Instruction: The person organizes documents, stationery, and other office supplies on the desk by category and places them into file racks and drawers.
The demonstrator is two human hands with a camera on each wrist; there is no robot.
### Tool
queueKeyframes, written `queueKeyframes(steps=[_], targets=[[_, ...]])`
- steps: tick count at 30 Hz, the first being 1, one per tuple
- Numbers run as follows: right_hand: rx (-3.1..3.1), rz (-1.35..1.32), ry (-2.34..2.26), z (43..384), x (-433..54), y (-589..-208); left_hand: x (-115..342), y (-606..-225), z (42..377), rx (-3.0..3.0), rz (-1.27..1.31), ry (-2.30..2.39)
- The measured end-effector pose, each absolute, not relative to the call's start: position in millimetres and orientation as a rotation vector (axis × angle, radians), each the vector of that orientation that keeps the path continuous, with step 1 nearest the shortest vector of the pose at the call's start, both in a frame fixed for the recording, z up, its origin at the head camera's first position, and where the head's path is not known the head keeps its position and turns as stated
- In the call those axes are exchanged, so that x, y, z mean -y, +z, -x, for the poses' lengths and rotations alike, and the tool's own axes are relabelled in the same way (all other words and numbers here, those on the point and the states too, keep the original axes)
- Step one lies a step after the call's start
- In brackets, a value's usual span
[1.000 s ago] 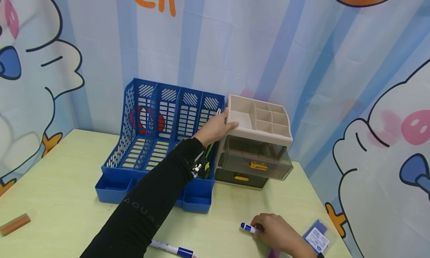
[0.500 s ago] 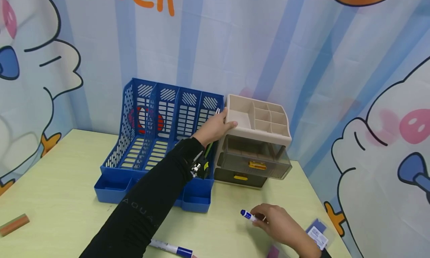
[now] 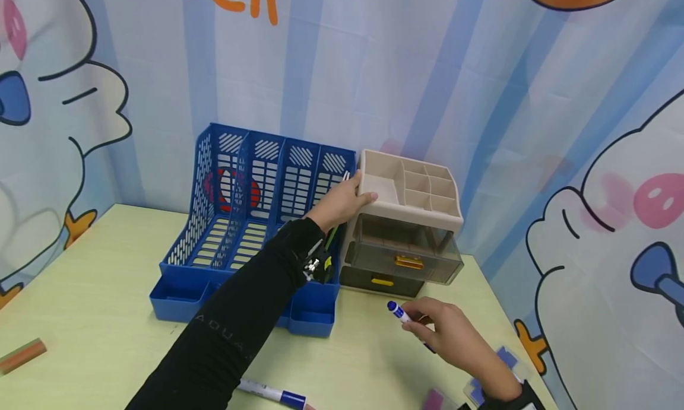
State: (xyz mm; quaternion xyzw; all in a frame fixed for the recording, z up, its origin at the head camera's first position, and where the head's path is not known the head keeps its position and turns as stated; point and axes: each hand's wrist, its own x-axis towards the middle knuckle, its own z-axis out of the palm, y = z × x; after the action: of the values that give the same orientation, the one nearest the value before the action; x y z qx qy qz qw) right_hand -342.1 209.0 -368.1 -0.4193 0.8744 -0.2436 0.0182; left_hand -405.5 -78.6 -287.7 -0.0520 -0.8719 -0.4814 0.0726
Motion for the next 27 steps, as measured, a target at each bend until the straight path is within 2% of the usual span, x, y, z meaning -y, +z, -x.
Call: queueKeyframes(steps=[22,27], targets=[[-2.958,1.585,-0.849,346.1,-201.6,-320.4,77.5,-287.9,408.8,2.632,0.129,-1.409],[-2.966,1.755,-0.876,350.4,-199.7,-308.7,77.9,-287.4,408.1,2.64,0.123,-1.408]])
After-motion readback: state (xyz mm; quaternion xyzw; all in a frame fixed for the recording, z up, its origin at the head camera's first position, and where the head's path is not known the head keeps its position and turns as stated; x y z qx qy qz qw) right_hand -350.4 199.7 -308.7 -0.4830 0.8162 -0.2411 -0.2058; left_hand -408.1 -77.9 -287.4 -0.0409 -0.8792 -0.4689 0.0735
